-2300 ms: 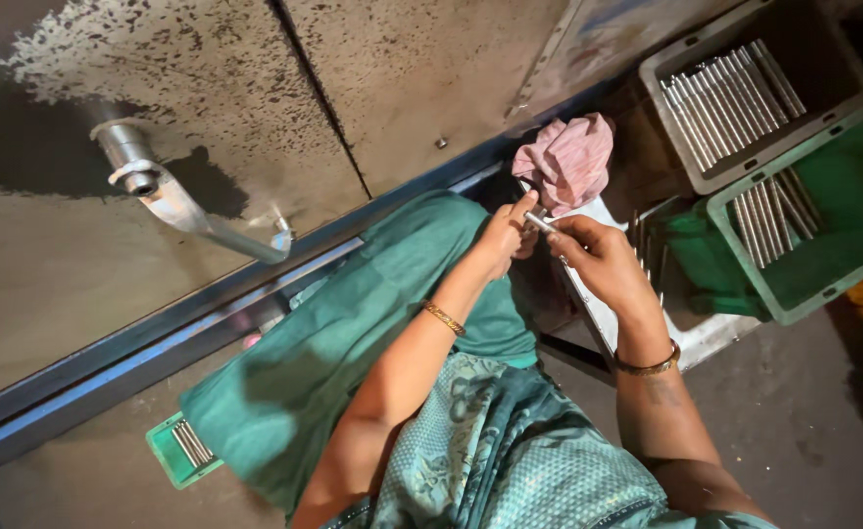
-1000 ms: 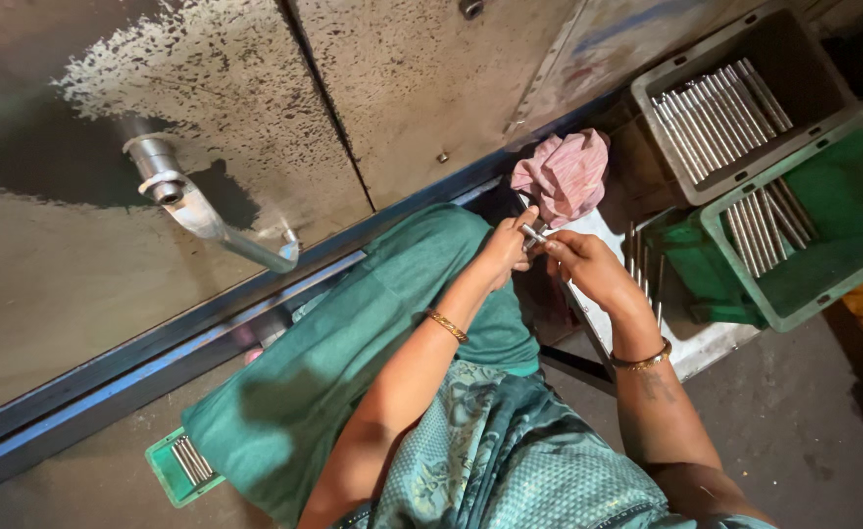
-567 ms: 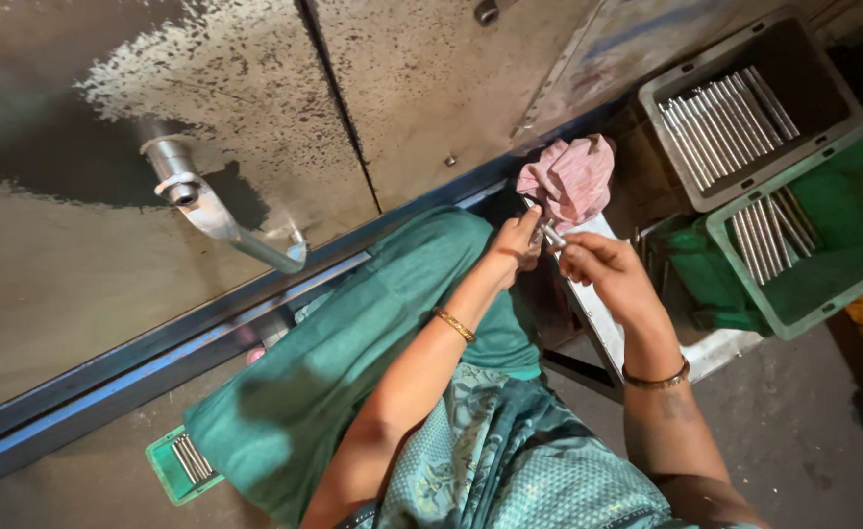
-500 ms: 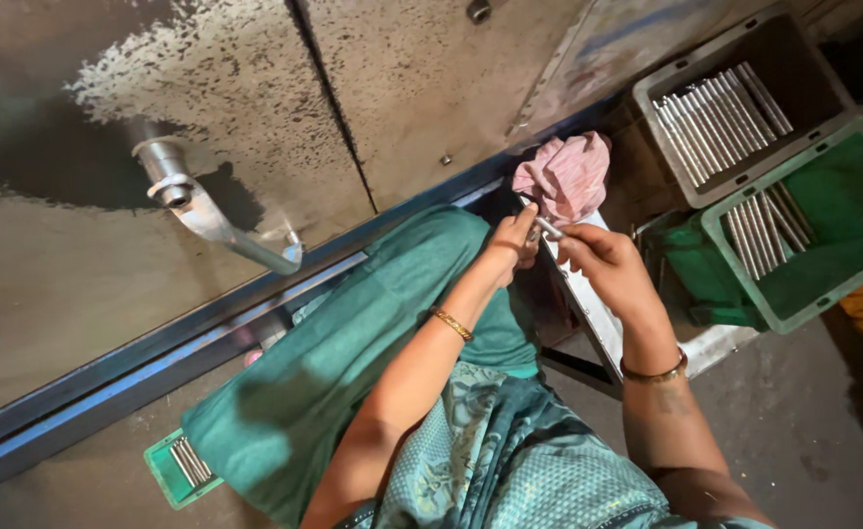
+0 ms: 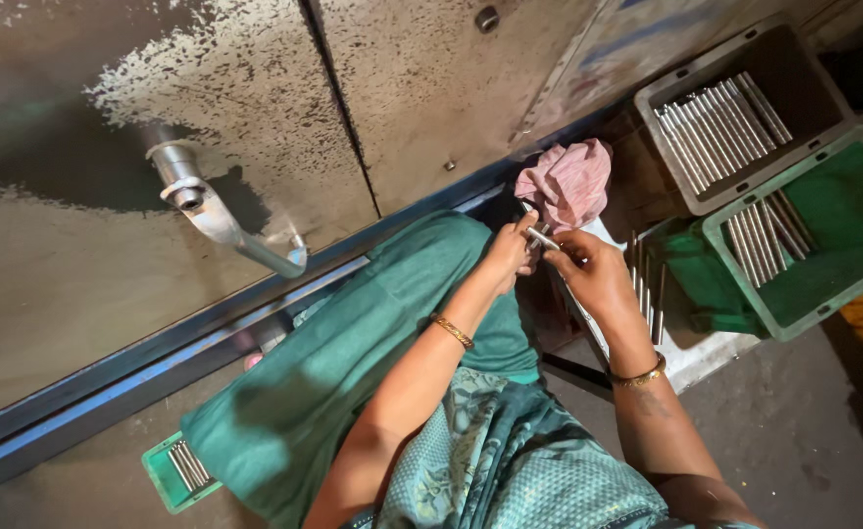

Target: The person sits on the floor and repeatedly picks up small metal rods, wipes them with a pink cloth, and places them into a green tray. The person also opens a metal cabinet door to retrieve or store rods during the process.

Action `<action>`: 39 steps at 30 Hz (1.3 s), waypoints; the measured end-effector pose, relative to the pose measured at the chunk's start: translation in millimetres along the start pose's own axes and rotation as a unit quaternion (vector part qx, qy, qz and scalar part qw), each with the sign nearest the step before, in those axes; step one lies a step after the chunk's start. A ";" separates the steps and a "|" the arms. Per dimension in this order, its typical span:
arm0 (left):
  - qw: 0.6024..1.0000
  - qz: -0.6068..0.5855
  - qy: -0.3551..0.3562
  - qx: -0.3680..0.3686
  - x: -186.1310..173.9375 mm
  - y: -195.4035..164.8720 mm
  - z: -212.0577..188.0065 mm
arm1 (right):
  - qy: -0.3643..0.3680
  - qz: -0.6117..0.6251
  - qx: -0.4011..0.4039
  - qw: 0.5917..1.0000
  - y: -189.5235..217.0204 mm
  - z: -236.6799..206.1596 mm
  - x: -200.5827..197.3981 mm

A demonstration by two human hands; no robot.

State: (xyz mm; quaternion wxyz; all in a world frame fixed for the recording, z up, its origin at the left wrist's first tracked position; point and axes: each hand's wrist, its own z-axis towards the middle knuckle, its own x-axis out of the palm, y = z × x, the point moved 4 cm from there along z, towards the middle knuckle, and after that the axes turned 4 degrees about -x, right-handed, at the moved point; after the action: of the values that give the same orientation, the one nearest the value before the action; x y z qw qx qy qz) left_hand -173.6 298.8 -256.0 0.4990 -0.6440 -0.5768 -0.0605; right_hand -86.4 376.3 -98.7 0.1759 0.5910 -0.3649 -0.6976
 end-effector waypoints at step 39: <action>0.753 0.642 -0.078 0.126 28.7 74.2 44.6 | -0.073 0.322 0.062 0.942 -100.9 20.2 -94.3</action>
State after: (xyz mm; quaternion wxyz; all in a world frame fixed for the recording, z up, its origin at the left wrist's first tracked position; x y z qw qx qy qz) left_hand -126.9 362.2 -301.8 0.4508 -0.7965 -0.0672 0.3972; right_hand -64.2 513.9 -104.6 0.3274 0.3990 -0.5899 -0.6209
